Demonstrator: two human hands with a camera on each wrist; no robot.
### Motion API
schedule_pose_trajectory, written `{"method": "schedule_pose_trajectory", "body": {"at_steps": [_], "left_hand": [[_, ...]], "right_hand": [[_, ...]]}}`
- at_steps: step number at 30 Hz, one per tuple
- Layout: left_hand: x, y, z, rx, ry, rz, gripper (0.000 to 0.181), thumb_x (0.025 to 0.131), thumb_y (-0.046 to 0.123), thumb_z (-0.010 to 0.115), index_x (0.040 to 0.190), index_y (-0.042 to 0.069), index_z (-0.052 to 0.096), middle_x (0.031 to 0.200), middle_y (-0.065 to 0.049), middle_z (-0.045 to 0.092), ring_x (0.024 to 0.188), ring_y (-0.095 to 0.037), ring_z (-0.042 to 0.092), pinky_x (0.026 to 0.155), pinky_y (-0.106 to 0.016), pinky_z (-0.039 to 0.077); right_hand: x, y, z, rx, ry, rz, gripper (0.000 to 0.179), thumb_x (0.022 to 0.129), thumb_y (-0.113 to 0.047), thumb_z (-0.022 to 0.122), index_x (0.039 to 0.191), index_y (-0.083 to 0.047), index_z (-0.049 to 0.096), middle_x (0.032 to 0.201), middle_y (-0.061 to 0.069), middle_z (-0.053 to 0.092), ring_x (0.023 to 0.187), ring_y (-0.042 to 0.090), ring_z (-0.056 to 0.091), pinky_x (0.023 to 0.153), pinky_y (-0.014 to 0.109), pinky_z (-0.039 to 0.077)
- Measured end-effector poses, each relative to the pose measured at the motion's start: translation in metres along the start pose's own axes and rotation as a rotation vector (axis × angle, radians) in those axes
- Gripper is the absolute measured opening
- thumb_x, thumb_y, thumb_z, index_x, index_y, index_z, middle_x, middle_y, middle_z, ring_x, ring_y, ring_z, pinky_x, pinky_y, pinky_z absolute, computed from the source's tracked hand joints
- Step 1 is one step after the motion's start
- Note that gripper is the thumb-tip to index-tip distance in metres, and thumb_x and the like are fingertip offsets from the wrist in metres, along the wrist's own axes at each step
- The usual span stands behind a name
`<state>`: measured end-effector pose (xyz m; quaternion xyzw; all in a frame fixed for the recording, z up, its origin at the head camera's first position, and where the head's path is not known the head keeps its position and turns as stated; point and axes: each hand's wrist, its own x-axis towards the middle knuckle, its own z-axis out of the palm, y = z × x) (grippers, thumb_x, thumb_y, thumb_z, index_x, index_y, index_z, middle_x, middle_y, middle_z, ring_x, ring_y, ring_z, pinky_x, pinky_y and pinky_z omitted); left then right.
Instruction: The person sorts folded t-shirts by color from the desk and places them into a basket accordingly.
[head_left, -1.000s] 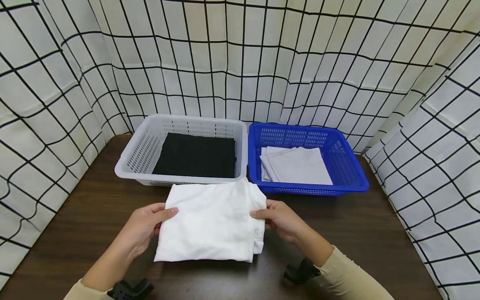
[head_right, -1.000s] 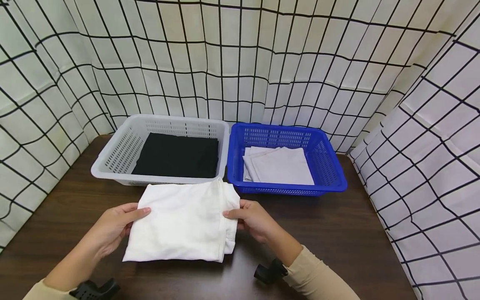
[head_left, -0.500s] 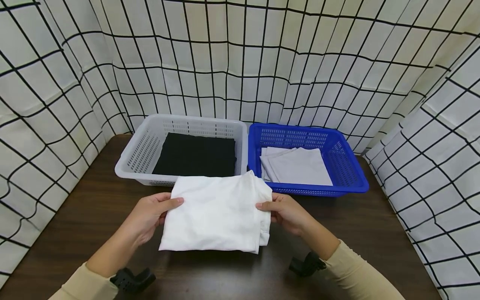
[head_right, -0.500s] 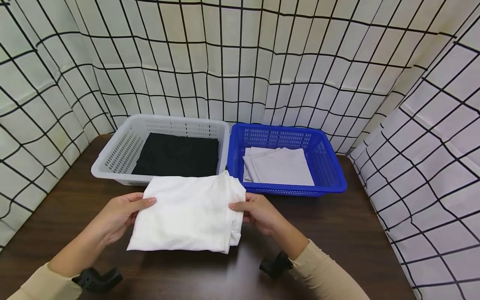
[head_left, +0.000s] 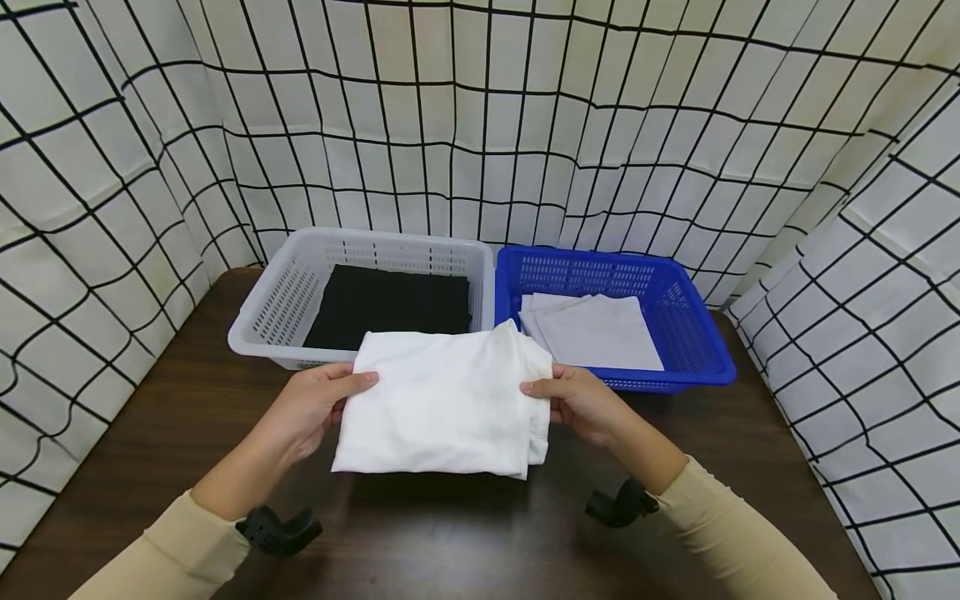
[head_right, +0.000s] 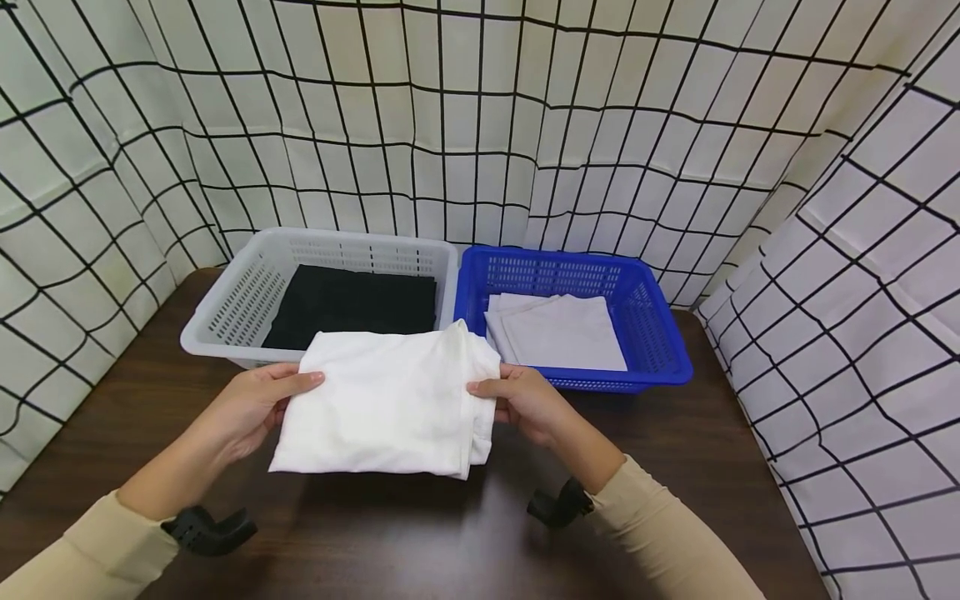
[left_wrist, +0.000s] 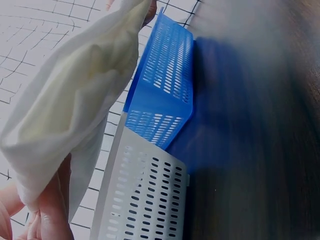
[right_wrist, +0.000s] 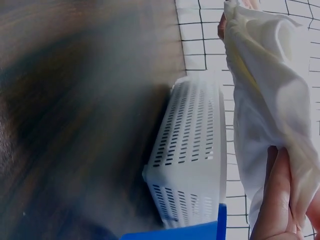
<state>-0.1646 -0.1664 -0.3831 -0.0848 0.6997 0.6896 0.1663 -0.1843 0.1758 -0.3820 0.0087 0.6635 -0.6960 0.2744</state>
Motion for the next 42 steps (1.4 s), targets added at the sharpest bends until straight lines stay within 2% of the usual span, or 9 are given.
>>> {"method": "schedule_pose_trajectory", "body": {"at_steps": [10, 17, 24, 35, 42], "left_hand": [[0.003, 0.012, 0.005, 0.022, -0.026, 0.012, 0.061, 0.095, 0.025, 0.068, 0.140, -0.011, 0.045, 0.087, 0.010, 0.071, 0.076, -0.006, 0.070, 0.073, -0.027, 0.062], [0.005, 0.020, 0.008, 0.020, -0.028, 0.006, 0.059, 0.095, 0.025, 0.068, 0.137, -0.010, 0.047, 0.088, 0.009, 0.071, 0.076, -0.007, 0.071, 0.074, -0.027, 0.062], [0.010, 0.023, 0.011, 0.008, -0.049, 0.027, 0.055, 0.096, 0.021, 0.066, 0.136, -0.011, 0.046, 0.087, 0.008, 0.071, 0.076, -0.006, 0.071, 0.073, -0.028, 0.062], [0.023, 0.033, 0.025, -0.069, -0.047, 0.015, 0.052, 0.095, 0.016, 0.067, 0.135, -0.011, 0.047, 0.085, 0.007, 0.071, 0.075, -0.005, 0.071, 0.071, -0.025, 0.061], [0.029, 0.039, 0.032, -0.061, -0.034, -0.005, 0.051, 0.095, 0.016, 0.067, 0.136, -0.009, 0.048, 0.085, 0.006, 0.070, 0.075, -0.005, 0.071, 0.071, -0.025, 0.062]], "right_hand": [[-0.001, -0.011, -0.006, -0.030, -0.009, -0.004, 0.027, 0.096, -0.009, 0.059, 0.122, 0.000, 0.060, 0.094, -0.005, 0.073, 0.082, 0.009, 0.072, 0.076, 0.024, 0.060], [0.001, -0.019, -0.010, -0.007, -0.004, 0.001, 0.023, 0.097, -0.007, 0.057, 0.120, -0.003, 0.060, 0.093, -0.005, 0.073, 0.080, 0.008, 0.072, 0.075, 0.022, 0.060], [0.003, -0.022, -0.016, -0.033, -0.009, -0.011, 0.028, 0.099, -0.009, 0.055, 0.126, 0.001, 0.055, 0.093, -0.006, 0.073, 0.082, 0.006, 0.072, 0.075, 0.021, 0.060], [0.010, -0.027, -0.027, -0.025, 0.064, 0.005, 0.035, 0.100, -0.011, 0.055, 0.133, 0.001, 0.051, 0.089, -0.007, 0.074, 0.078, 0.006, 0.072, 0.073, 0.021, 0.060], [0.010, -0.031, -0.035, -0.044, 0.065, -0.008, 0.036, 0.101, -0.010, 0.053, 0.134, 0.003, 0.049, 0.088, -0.008, 0.073, 0.079, 0.004, 0.072, 0.074, 0.020, 0.060]]}}
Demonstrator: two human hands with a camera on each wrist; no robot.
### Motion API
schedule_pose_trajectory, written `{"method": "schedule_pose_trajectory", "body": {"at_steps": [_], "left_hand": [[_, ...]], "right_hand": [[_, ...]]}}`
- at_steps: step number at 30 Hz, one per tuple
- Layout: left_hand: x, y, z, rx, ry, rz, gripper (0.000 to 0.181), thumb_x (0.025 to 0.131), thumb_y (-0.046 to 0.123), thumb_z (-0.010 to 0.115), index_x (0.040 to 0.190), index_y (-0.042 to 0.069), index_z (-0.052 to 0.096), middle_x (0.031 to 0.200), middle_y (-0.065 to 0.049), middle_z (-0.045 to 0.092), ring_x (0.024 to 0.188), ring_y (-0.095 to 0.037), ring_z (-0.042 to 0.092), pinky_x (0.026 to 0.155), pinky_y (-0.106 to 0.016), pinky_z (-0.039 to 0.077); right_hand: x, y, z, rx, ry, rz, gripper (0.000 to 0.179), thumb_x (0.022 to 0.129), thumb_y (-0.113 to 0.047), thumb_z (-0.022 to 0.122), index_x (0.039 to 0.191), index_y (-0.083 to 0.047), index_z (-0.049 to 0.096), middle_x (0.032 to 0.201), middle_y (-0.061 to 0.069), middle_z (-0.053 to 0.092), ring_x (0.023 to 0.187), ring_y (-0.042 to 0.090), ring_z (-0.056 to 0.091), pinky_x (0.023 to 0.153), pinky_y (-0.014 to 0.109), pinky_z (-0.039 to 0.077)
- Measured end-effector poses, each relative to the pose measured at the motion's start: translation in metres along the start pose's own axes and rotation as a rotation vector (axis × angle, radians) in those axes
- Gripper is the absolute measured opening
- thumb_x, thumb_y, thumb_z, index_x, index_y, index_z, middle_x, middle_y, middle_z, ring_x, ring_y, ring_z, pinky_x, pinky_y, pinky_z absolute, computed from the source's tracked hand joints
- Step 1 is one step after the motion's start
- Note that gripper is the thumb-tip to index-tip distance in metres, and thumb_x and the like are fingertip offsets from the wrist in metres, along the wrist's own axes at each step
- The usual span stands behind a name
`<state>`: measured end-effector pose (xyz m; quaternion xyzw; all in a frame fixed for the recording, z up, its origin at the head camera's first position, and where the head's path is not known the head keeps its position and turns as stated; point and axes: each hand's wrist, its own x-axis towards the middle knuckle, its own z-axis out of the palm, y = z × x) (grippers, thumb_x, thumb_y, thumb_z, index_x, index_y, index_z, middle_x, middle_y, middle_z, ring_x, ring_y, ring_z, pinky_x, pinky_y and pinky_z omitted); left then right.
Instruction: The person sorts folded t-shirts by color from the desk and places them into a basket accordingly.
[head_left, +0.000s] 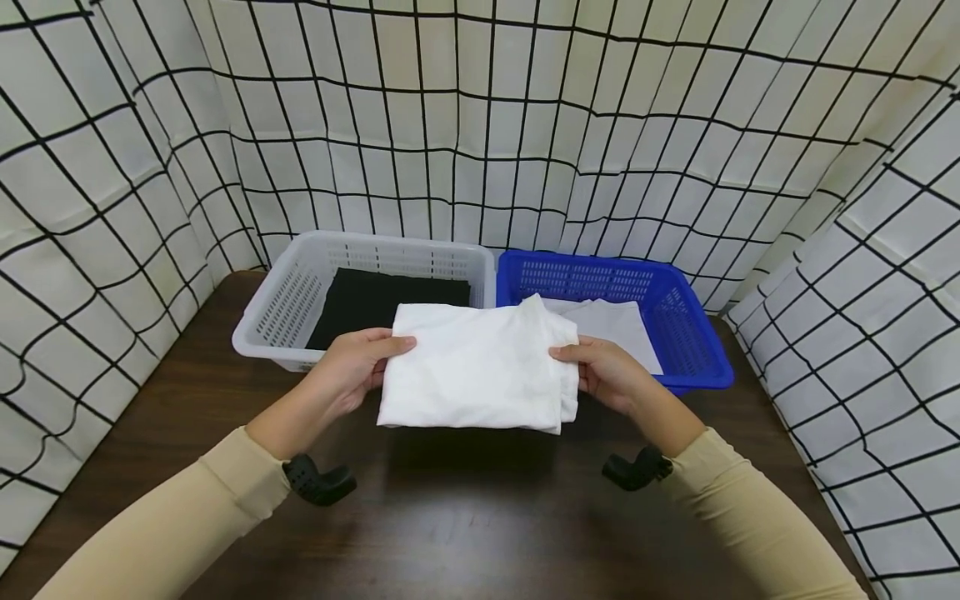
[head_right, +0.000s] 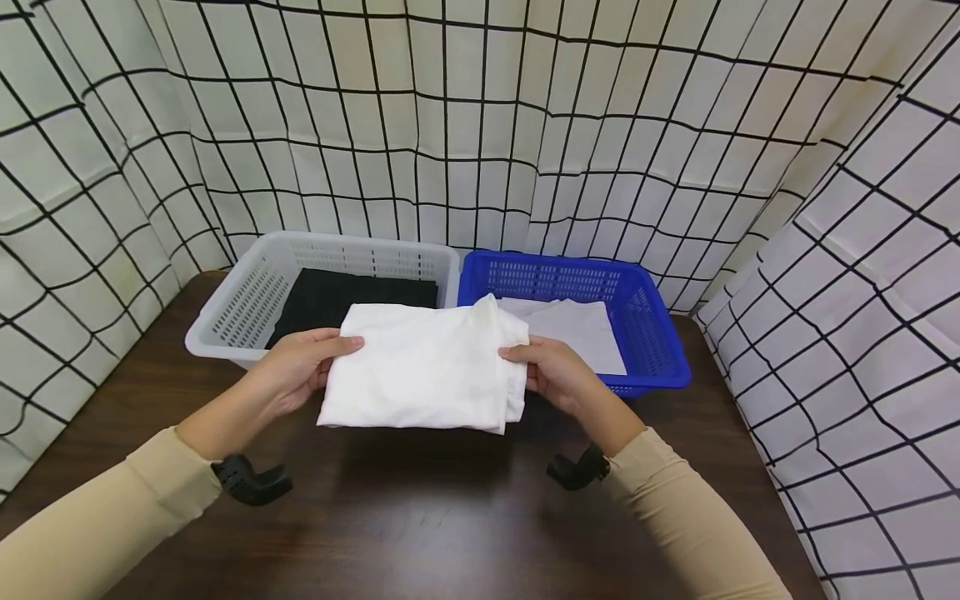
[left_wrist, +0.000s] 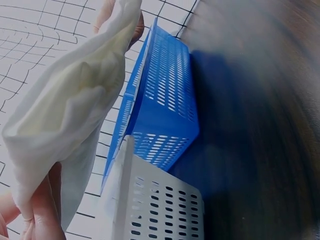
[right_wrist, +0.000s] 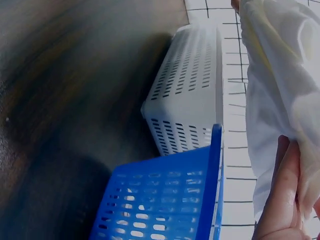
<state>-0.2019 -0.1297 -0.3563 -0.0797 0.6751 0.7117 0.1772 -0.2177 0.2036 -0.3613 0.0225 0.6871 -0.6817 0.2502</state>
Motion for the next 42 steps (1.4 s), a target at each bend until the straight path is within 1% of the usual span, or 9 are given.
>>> {"method": "schedule_pose_trajectory", "body": {"at_steps": [7, 15, 18, 22, 27, 30, 35, 39, 42], "left_hand": [[0.012, 0.012, 0.012, 0.015, 0.033, 0.002, 0.050, 0.095, 0.017, 0.067, 0.136, -0.007, 0.051, 0.086, 0.005, 0.069, 0.072, -0.005, 0.071, 0.069, -0.024, 0.061], [0.028, 0.019, 0.022, 0.024, 0.044, -0.003, 0.046, 0.096, 0.019, 0.066, 0.134, -0.003, 0.054, 0.089, 0.003, 0.068, 0.071, -0.006, 0.070, 0.069, -0.024, 0.061], [0.033, 0.023, 0.026, 0.031, 0.051, -0.001, 0.045, 0.096, 0.020, 0.066, 0.134, -0.001, 0.055, 0.092, 0.002, 0.068, 0.071, -0.006, 0.070, 0.068, -0.024, 0.061], [0.036, 0.027, 0.029, 0.041, 0.057, -0.014, 0.044, 0.097, 0.020, 0.066, 0.134, 0.000, 0.056, 0.091, 0.002, 0.067, 0.069, -0.006, 0.069, 0.067, -0.023, 0.060], [0.039, 0.031, 0.031, 0.029, 0.061, -0.018, 0.040, 0.097, 0.019, 0.065, 0.132, 0.001, 0.058, 0.087, 0.003, 0.067, 0.067, -0.006, 0.068, 0.067, -0.023, 0.060], [0.041, 0.034, 0.034, 0.017, 0.055, -0.009, 0.041, 0.097, 0.018, 0.065, 0.133, 0.000, 0.057, 0.090, 0.001, 0.067, 0.068, -0.006, 0.068, 0.067, -0.024, 0.060], [0.047, 0.039, 0.041, -0.019, 0.063, -0.014, 0.042, 0.096, 0.017, 0.066, 0.134, 0.001, 0.057, 0.098, -0.002, 0.065, 0.070, -0.007, 0.069, 0.068, -0.025, 0.061], [0.052, 0.043, 0.045, -0.042, 0.077, -0.006, 0.044, 0.095, 0.017, 0.067, 0.135, 0.001, 0.058, 0.098, -0.002, 0.065, 0.069, -0.007, 0.068, 0.066, -0.024, 0.060], [0.054, 0.047, 0.047, -0.037, 0.088, -0.007, 0.044, 0.095, 0.019, 0.068, 0.135, 0.003, 0.059, 0.096, -0.001, 0.066, 0.068, -0.006, 0.068, 0.065, -0.022, 0.060]], "right_hand": [[0.002, -0.008, -0.012, 0.005, 0.012, -0.009, 0.026, 0.102, -0.011, 0.052, 0.126, -0.002, 0.052, 0.087, -0.008, 0.074, 0.078, 0.005, 0.072, 0.072, 0.021, 0.060], [0.006, -0.015, -0.026, -0.006, 0.033, 0.013, 0.029, 0.103, -0.013, 0.052, 0.130, -0.004, 0.050, 0.089, -0.008, 0.074, 0.079, 0.006, 0.073, 0.074, 0.022, 0.060], [0.006, -0.019, -0.031, 0.018, 0.029, 0.024, 0.025, 0.103, -0.013, 0.052, 0.127, -0.007, 0.050, 0.089, -0.007, 0.074, 0.079, 0.006, 0.073, 0.073, 0.022, 0.060], [0.007, -0.024, -0.034, 0.039, 0.007, 0.026, 0.020, 0.103, -0.014, 0.052, 0.123, -0.011, 0.050, 0.090, -0.007, 0.074, 0.079, 0.007, 0.073, 0.073, 0.022, 0.060], [0.008, -0.031, -0.037, 0.017, 0.018, 0.016, 0.021, 0.103, -0.014, 0.053, 0.123, -0.011, 0.051, 0.090, -0.006, 0.074, 0.079, 0.007, 0.073, 0.074, 0.022, 0.060], [0.009, -0.035, -0.041, 0.010, 0.023, 0.016, 0.020, 0.103, -0.013, 0.052, 0.123, -0.011, 0.051, 0.089, -0.007, 0.074, 0.079, 0.007, 0.073, 0.073, 0.022, 0.060], [0.011, -0.043, -0.047, 0.007, 0.043, 0.022, 0.019, 0.103, -0.014, 0.054, 0.121, -0.012, 0.051, 0.088, -0.007, 0.073, 0.078, 0.006, 0.072, 0.073, 0.021, 0.060], [0.011, -0.048, -0.050, 0.002, 0.056, 0.016, 0.019, 0.102, -0.014, 0.055, 0.121, -0.012, 0.051, 0.088, -0.008, 0.073, 0.077, 0.006, 0.072, 0.073, 0.021, 0.060], [0.012, -0.051, -0.053, -0.003, 0.061, 0.014, 0.020, 0.102, -0.015, 0.055, 0.121, -0.013, 0.051, 0.088, -0.008, 0.073, 0.077, 0.006, 0.072, 0.072, 0.021, 0.060]]}}
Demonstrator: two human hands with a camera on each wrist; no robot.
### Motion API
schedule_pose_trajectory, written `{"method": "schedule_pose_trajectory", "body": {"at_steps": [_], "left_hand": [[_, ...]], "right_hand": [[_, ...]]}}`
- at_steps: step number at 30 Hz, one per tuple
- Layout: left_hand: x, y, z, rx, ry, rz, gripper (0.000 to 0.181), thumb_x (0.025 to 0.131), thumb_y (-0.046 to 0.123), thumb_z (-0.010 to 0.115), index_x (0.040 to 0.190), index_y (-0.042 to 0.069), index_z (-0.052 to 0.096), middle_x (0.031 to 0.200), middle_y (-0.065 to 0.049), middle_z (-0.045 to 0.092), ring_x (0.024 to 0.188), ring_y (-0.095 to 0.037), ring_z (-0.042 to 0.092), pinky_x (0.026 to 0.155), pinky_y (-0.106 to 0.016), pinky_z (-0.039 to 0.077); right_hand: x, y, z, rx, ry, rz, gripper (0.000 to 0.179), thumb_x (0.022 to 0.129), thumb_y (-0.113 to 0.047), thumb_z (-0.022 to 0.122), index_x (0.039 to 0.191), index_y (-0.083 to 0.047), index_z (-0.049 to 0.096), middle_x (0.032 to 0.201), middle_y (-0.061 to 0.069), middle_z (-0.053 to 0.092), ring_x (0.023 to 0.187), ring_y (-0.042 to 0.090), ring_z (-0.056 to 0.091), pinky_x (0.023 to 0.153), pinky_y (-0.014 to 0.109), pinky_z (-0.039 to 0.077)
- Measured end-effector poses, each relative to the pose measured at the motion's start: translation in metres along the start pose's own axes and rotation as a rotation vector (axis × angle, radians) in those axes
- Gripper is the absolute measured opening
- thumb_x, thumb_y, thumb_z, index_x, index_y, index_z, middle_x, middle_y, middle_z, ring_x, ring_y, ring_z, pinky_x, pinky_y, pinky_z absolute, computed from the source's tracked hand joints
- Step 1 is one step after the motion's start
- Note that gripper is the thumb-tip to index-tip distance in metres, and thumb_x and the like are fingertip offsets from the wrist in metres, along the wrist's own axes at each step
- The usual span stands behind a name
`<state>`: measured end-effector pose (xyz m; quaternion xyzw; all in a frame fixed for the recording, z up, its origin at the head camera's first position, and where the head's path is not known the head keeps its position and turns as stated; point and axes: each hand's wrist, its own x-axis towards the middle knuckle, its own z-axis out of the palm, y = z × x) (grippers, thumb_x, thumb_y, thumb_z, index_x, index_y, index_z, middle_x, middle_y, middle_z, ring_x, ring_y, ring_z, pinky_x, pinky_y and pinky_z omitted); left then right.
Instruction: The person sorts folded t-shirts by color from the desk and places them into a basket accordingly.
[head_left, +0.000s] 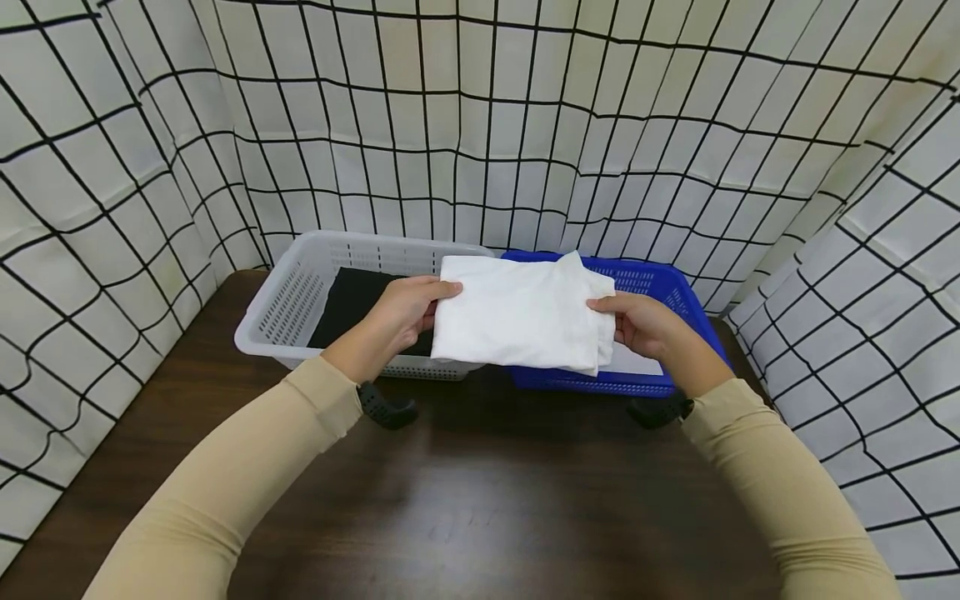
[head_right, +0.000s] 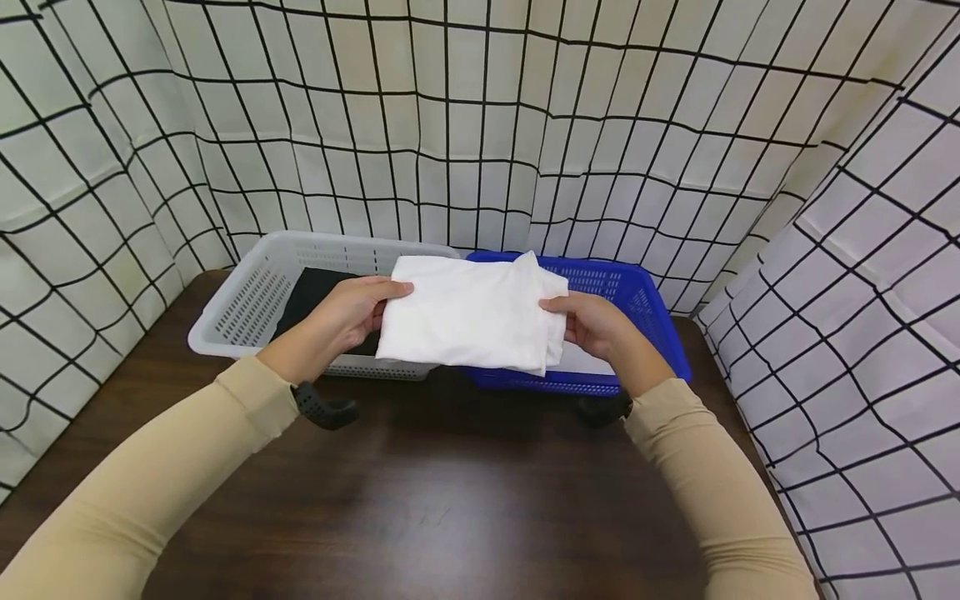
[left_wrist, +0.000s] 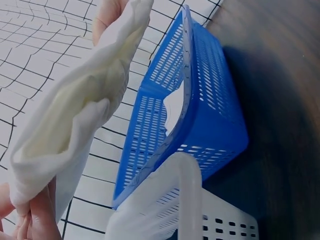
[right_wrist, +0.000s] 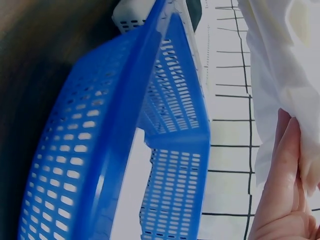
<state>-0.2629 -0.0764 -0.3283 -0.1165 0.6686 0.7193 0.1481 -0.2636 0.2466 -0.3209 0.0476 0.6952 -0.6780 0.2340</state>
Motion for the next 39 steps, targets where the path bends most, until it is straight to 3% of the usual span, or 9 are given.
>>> {"method": "schedule_pose_trajectory", "body": {"at_steps": [17, 25, 35, 39], "left_hand": [[0.013, 0.021, 0.017, 0.051, -0.020, 0.049, 0.042, 0.096, 0.023, 0.067, 0.133, 0.005, 0.060, 0.106, -0.004, 0.064, 0.075, -0.010, 0.064, 0.068, -0.022, 0.059], [0.015, 0.032, 0.022, 0.060, 0.010, 0.024, 0.038, 0.094, 0.022, 0.070, 0.128, 0.006, 0.064, 0.103, -0.004, 0.067, 0.065, -0.009, 0.064, 0.063, -0.020, 0.058], [0.019, 0.047, 0.036, 0.051, 0.007, 0.056, 0.040, 0.093, 0.021, 0.070, 0.129, 0.006, 0.064, 0.103, -0.003, 0.067, 0.066, -0.009, 0.064, 0.063, -0.020, 0.057], [0.021, 0.052, 0.041, 0.058, 0.005, 0.075, 0.040, 0.093, 0.021, 0.071, 0.130, 0.008, 0.064, 0.101, -0.002, 0.068, 0.065, -0.009, 0.064, 0.063, -0.020, 0.057]], "right_hand": [[0.005, -0.012, -0.012, 0.005, 0.042, -0.002, 0.015, 0.102, -0.017, 0.056, 0.116, -0.014, 0.052, 0.085, -0.007, 0.073, 0.077, 0.005, 0.072, 0.072, 0.019, 0.059], [0.003, -0.021, -0.016, -0.001, 0.050, -0.014, 0.016, 0.102, -0.015, 0.055, 0.116, -0.011, 0.051, 0.083, -0.007, 0.073, 0.075, 0.005, 0.072, 0.070, 0.019, 0.059], [0.001, -0.034, -0.024, 0.058, 0.068, -0.026, 0.006, 0.101, -0.011, 0.056, 0.106, -0.012, 0.056, 0.080, -0.006, 0.073, 0.072, 0.006, 0.071, 0.066, 0.019, 0.058], [0.000, -0.040, -0.027, 0.032, 0.081, -0.031, 0.013, 0.100, -0.012, 0.057, 0.112, -0.010, 0.052, 0.080, -0.007, 0.073, 0.072, 0.005, 0.070, 0.066, 0.019, 0.058]]}}
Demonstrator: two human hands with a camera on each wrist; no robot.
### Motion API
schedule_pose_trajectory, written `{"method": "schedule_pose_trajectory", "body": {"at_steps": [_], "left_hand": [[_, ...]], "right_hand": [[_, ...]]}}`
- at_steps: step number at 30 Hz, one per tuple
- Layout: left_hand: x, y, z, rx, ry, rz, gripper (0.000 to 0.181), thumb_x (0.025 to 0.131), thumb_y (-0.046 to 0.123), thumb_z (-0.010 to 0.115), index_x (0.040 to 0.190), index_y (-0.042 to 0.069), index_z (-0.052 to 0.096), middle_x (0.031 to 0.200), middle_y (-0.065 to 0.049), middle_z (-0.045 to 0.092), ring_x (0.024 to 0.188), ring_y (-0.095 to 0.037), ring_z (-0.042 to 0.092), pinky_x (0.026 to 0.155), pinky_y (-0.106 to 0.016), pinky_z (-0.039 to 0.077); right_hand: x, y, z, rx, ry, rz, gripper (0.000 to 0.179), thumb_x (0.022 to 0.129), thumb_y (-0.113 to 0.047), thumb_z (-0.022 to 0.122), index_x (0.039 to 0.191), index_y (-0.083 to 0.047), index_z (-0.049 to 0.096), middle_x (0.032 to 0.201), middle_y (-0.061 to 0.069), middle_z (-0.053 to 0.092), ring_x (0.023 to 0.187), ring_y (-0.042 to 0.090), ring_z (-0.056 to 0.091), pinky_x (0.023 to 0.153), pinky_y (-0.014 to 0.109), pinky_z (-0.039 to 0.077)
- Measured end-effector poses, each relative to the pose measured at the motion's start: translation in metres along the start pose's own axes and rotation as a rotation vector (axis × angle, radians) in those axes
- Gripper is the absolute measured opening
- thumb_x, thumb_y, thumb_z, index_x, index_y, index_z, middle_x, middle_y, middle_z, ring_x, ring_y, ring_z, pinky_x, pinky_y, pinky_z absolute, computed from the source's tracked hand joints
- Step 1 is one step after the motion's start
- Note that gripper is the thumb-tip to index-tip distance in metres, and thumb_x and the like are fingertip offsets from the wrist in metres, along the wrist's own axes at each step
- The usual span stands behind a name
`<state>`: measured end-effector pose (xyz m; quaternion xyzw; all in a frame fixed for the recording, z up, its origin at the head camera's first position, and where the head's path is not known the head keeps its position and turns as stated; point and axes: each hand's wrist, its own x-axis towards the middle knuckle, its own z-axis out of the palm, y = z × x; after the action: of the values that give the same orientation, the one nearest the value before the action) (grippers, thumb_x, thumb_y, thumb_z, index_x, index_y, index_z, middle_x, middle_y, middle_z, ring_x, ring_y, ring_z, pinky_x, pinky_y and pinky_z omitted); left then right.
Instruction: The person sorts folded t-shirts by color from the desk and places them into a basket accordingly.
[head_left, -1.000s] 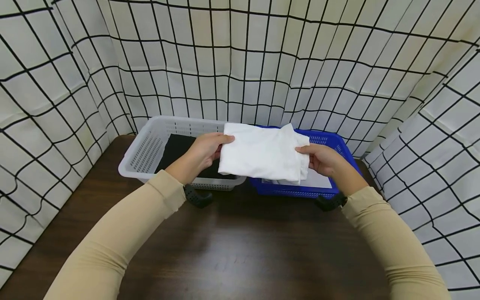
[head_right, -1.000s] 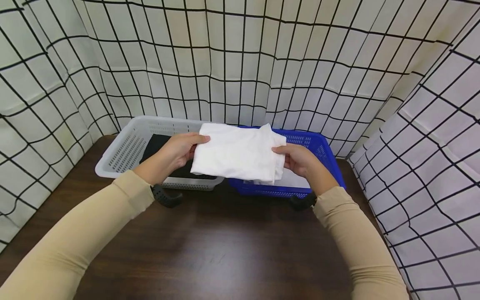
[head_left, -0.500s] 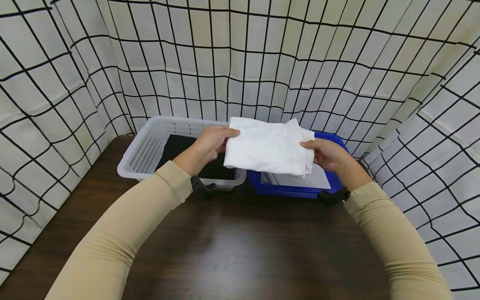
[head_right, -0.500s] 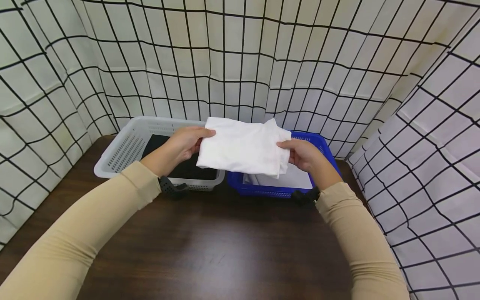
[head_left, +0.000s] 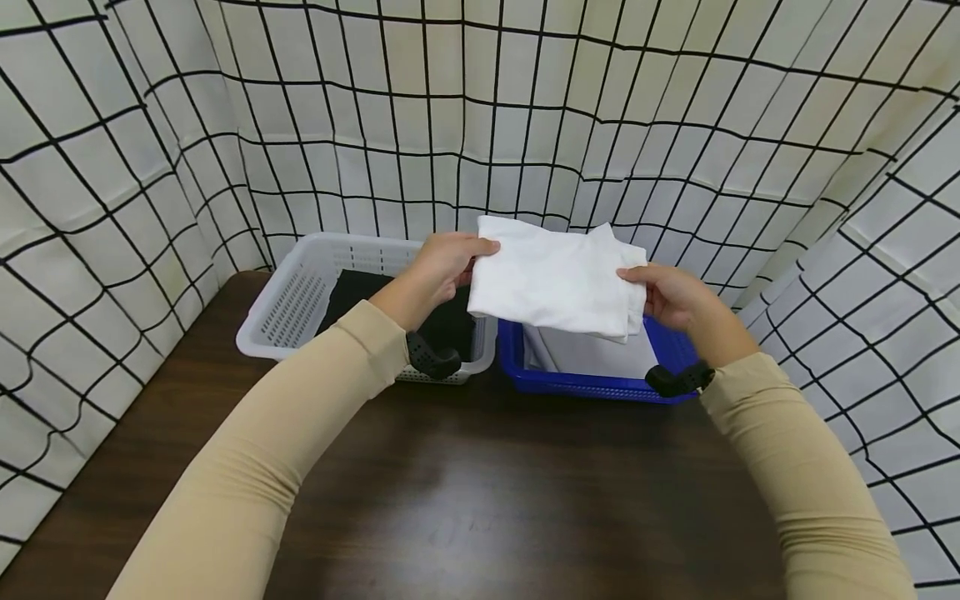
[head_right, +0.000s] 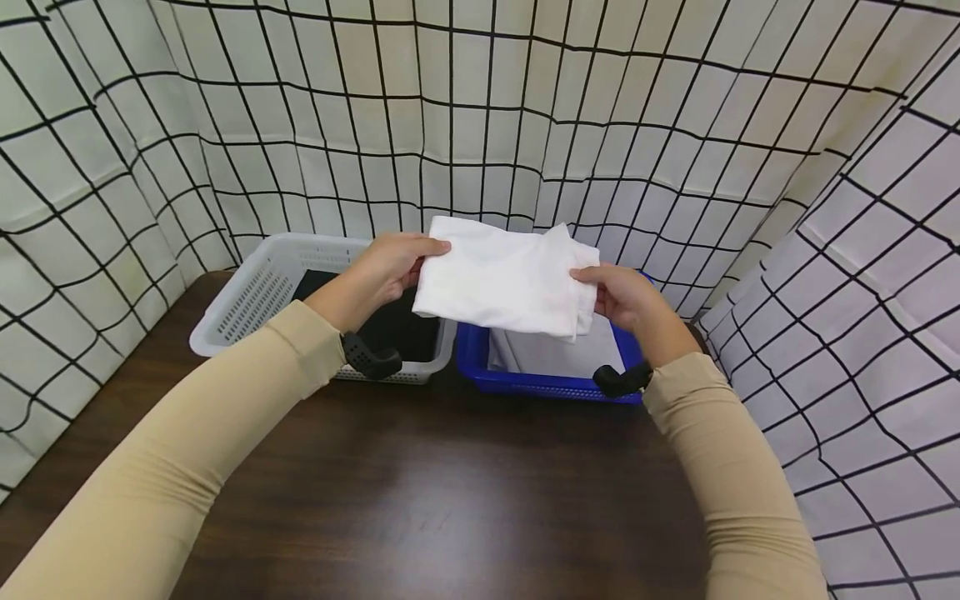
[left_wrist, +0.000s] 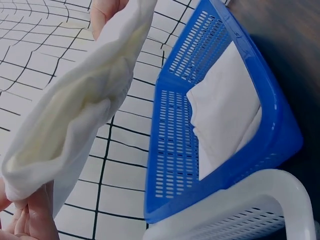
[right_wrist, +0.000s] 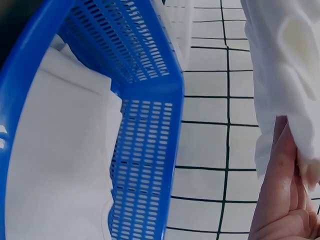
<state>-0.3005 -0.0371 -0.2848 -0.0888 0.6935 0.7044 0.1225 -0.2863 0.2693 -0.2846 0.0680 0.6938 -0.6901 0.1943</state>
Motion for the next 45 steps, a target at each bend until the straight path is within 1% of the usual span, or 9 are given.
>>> {"method": "schedule_pose_trajectory", "body": {"at_steps": [5, 12, 18, 24, 27, 32, 36, 40, 45], "left_hand": [[0.001, 0.004, 0.005, -0.007, -0.008, -0.001, 0.035, 0.093, 0.020, 0.071, 0.125, 0.007, 0.066, 0.095, -0.002, 0.068, 0.062, -0.009, 0.063, 0.061, -0.021, 0.057], [0.004, 0.006, 0.015, -0.034, -0.022, 0.000, 0.035, 0.093, 0.018, 0.071, 0.125, 0.006, 0.066, 0.099, -0.004, 0.068, 0.067, -0.011, 0.065, 0.063, -0.021, 0.057], [0.010, 0.001, 0.024, -0.055, -0.031, 0.001, 0.038, 0.092, 0.016, 0.071, 0.128, 0.005, 0.064, 0.095, -0.003, 0.069, 0.065, -0.010, 0.064, 0.061, -0.020, 0.056], [0.017, -0.004, 0.032, -0.052, -0.031, 0.002, 0.037, 0.092, 0.016, 0.071, 0.127, 0.004, 0.065, 0.090, -0.002, 0.069, 0.062, -0.009, 0.063, 0.059, -0.019, 0.056], [0.020, -0.006, 0.035, -0.049, -0.025, 0.006, 0.037, 0.092, 0.016, 0.071, 0.127, 0.004, 0.065, 0.093, -0.003, 0.069, 0.063, -0.009, 0.063, 0.060, -0.020, 0.055], [0.024, -0.008, 0.041, -0.046, -0.016, -0.002, 0.036, 0.092, 0.015, 0.071, 0.127, 0.004, 0.065, 0.105, -0.008, 0.071, 0.067, -0.010, 0.064, 0.062, -0.020, 0.055], [0.028, -0.012, 0.046, -0.028, -0.019, -0.009, 0.037, 0.092, 0.015, 0.071, 0.128, 0.004, 0.065, 0.115, -0.012, 0.071, 0.070, -0.012, 0.065, 0.067, -0.023, 0.057], [0.032, -0.017, 0.053, -0.024, -0.016, -0.006, 0.039, 0.093, 0.014, 0.070, 0.130, 0.003, 0.064, 0.122, -0.013, 0.070, 0.078, -0.014, 0.066, 0.078, -0.028, 0.059], [0.037, -0.024, 0.064, -0.003, -0.017, -0.013, 0.040, 0.093, 0.012, 0.069, 0.131, 0.002, 0.063, 0.129, -0.013, 0.066, 0.101, -0.019, 0.069, 0.090, -0.032, 0.058]], "right_hand": [[-0.001, -0.005, -0.004, -0.008, 0.012, -0.009, 0.019, 0.100, -0.013, 0.060, 0.116, -0.012, 0.051, 0.082, -0.008, 0.072, 0.073, 0.005, 0.070, 0.066, 0.020, 0.058], [-0.002, -0.006, -0.014, 0.016, 0.044, -0.002, 0.024, 0.099, -0.013, 0.062, 0.119, -0.013, 0.049, 0.082, -0.007, 0.072, 0.073, 0.007, 0.070, 0.064, 0.021, 0.058], [-0.002, -0.005, -0.022, 0.019, 0.054, 0.009, 0.024, 0.099, -0.014, 0.061, 0.120, -0.017, 0.049, 0.082, -0.008, 0.072, 0.074, 0.007, 0.070, 0.066, 0.023, 0.058], [0.000, -0.006, -0.027, 0.029, 0.065, 0.014, 0.022, 0.100, -0.014, 0.060, 0.118, -0.017, 0.048, 0.080, -0.007, 0.072, 0.072, 0.007, 0.070, 0.064, 0.022, 0.058], [0.002, -0.007, -0.029, 0.032, 0.078, 0.018, 0.022, 0.099, -0.013, 0.060, 0.117, -0.016, 0.048, 0.079, -0.007, 0.071, 0.071, 0.006, 0.070, 0.064, 0.021, 0.058], [0.006, -0.008, -0.033, 0.001, 0.087, 0.020, 0.022, 0.099, -0.014, 0.061, 0.117, -0.017, 0.049, 0.080, -0.008, 0.071, 0.072, 0.006, 0.070, 0.065, 0.021, 0.058], [0.009, -0.007, -0.037, -0.030, 0.101, 0.018, 0.021, 0.099, -0.015, 0.060, 0.116, -0.016, 0.049, 0.078, -0.008, 0.071, 0.071, 0.005, 0.070, 0.064, 0.021, 0.058], [0.011, -0.006, -0.041, -0.046, 0.103, 0.011, 0.019, 0.100, -0.015, 0.060, 0.116, -0.014, 0.049, 0.078, -0.008, 0.071, 0.070, 0.006, 0.070, 0.064, 0.021, 0.058], [0.011, -0.004, -0.046, -0.034, 0.129, 0.021, 0.018, 0.099, -0.013, 0.061, 0.114, -0.015, 0.050, 0.078, -0.008, 0.071, 0.070, 0.006, 0.070, 0.063, 0.022, 0.059]]}}
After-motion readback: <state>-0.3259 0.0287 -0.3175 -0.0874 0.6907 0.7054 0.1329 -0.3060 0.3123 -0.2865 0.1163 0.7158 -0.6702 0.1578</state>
